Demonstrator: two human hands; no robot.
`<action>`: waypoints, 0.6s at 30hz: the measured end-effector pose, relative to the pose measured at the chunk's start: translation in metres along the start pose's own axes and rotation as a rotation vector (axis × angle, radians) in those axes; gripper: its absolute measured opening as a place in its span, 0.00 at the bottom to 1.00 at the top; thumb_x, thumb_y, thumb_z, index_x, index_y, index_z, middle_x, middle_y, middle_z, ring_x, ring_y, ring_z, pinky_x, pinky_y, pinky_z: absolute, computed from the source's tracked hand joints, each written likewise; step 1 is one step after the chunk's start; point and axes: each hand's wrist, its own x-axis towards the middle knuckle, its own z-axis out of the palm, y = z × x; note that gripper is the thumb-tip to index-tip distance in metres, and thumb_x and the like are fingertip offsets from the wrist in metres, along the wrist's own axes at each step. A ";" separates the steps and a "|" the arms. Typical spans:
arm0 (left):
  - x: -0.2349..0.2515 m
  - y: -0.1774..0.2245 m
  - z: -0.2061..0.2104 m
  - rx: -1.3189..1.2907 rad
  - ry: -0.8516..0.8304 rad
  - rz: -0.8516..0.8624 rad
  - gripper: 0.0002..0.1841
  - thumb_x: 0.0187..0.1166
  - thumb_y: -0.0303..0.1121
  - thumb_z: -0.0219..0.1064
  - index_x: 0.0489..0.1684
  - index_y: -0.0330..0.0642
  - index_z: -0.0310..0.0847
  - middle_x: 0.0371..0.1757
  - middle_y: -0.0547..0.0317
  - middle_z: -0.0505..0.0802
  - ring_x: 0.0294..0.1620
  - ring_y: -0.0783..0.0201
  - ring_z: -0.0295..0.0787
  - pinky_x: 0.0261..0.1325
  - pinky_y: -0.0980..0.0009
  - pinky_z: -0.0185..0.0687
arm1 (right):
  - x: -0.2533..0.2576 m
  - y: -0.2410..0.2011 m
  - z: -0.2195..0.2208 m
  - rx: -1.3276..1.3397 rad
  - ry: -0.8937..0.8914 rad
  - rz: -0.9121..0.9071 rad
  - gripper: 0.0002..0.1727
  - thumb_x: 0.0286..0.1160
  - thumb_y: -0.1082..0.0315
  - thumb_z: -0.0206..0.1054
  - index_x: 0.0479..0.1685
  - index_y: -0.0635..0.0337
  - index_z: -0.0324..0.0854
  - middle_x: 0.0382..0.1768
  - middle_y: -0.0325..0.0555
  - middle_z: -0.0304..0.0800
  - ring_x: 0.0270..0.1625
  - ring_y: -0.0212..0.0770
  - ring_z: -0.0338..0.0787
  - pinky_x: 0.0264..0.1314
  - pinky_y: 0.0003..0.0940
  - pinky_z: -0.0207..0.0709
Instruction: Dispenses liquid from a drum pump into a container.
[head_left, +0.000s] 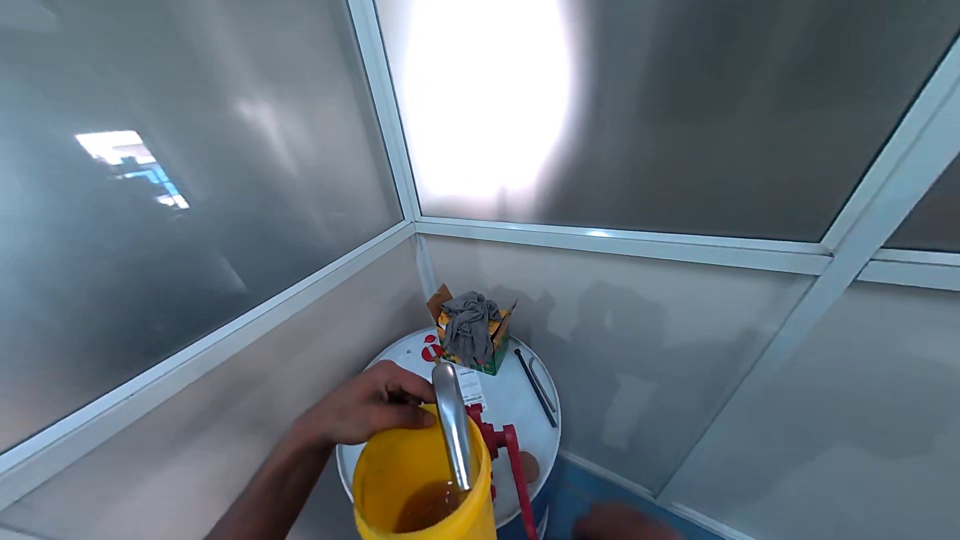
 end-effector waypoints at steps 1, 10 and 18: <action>-0.001 0.000 0.001 -0.005 -0.003 -0.003 0.07 0.78 0.31 0.67 0.41 0.44 0.92 0.30 0.74 0.92 0.28 0.85 0.82 0.32 0.86 0.78 | 0.007 -0.003 -0.015 -0.009 0.126 -0.085 0.15 0.79 0.61 0.71 0.50 0.65 0.89 0.43 0.64 0.91 0.51 0.68 0.91 0.53 0.68 0.83; 0.005 0.000 0.009 -0.014 0.049 -0.008 0.07 0.76 0.27 0.67 0.39 0.44 0.93 0.29 0.74 0.92 0.27 0.86 0.81 0.31 0.86 0.77 | 0.151 0.028 -0.087 -0.088 0.389 -0.179 0.09 0.72 0.63 0.79 0.46 0.55 0.93 0.40 0.45 0.90 0.50 0.51 0.86 0.59 0.55 0.77; 0.002 0.001 0.017 -0.048 0.124 -0.051 0.08 0.74 0.26 0.66 0.37 0.45 0.93 0.31 0.71 0.94 0.29 0.82 0.85 0.35 0.82 0.82 | 0.108 0.008 -0.082 -0.129 0.283 -0.079 0.13 0.79 0.56 0.73 0.50 0.55 0.91 0.43 0.46 0.90 0.52 0.49 0.87 0.62 0.52 0.78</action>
